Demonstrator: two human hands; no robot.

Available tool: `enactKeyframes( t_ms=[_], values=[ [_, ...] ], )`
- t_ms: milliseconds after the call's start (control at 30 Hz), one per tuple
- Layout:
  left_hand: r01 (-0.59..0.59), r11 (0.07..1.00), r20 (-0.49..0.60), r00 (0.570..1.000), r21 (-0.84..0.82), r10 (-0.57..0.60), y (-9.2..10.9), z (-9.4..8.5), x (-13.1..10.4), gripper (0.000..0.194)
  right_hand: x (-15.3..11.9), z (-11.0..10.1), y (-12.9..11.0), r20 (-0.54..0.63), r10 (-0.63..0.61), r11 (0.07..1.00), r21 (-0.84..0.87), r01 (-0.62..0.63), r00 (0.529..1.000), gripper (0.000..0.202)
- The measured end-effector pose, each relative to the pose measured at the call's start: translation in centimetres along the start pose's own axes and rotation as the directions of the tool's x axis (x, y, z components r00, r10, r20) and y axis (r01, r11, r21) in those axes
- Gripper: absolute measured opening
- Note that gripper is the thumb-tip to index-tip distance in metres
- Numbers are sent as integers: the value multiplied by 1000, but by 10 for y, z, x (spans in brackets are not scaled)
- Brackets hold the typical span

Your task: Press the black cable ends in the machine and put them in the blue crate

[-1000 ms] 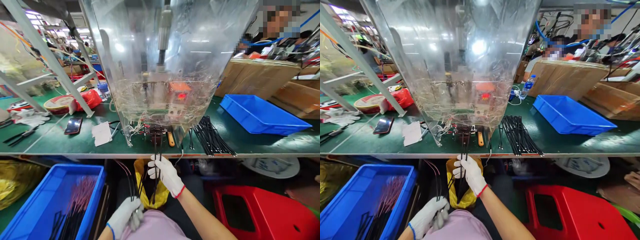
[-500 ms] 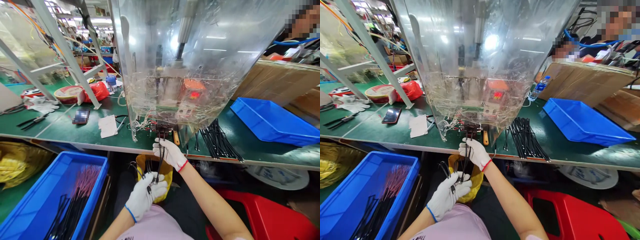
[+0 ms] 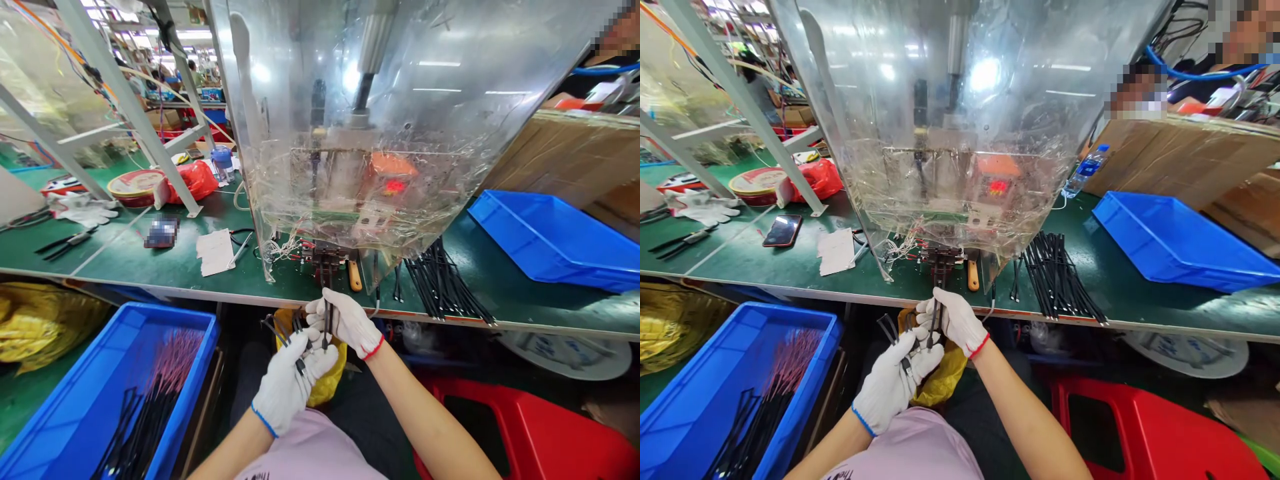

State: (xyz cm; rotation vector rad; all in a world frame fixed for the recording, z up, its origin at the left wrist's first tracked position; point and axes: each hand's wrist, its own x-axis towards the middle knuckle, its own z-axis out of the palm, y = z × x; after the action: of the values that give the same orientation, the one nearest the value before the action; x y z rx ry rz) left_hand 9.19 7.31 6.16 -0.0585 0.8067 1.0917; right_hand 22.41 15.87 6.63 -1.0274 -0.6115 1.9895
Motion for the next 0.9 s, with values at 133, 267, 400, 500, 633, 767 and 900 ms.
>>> enactKeyframes(
  t_ms=[133, 267, 400, 500, 633, 767, 900],
  values=[
    [-22, 997, -39, 999, 71, 25, 2, -13, 1, 14, 10, 4, -11, 30, -10, 1000, 2, 10, 999, 49],
    [-29, 996, -116, 993, 81, 38, 2, -28, 2, 12, 11, 9, -14, 14, -23, 1000, 2, 23, 1000, 48],
    [-29, 996, -181, 983, 81, 43, 1, -38, 3, 13, 11, 10, -16, -24, -19, 1000, 23, 19, 1000, 49],
    [-28, 996, -196, 980, 87, 44, 1, -40, 5, 13, 15, 9, -18, -26, -34, 999, 32, 35, 999, 46],
    [-24, 995, -199, 979, 99, 43, 4, -39, 7, 12, 19, 7, -19, -24, -42, 999, 32, 43, 999, 47],
    [-16, 994, -189, 981, 111, 37, 6, -40, 8, 12, 19, 8, -19, -33, -33, 999, 19, 34, 999, 49],
    [-3, 992, -187, 982, 126, 27, 6, -41, 7, 12, 18, 12, -19, -70, -24, 1000, 3, 24, 997, 50]
  ],
)
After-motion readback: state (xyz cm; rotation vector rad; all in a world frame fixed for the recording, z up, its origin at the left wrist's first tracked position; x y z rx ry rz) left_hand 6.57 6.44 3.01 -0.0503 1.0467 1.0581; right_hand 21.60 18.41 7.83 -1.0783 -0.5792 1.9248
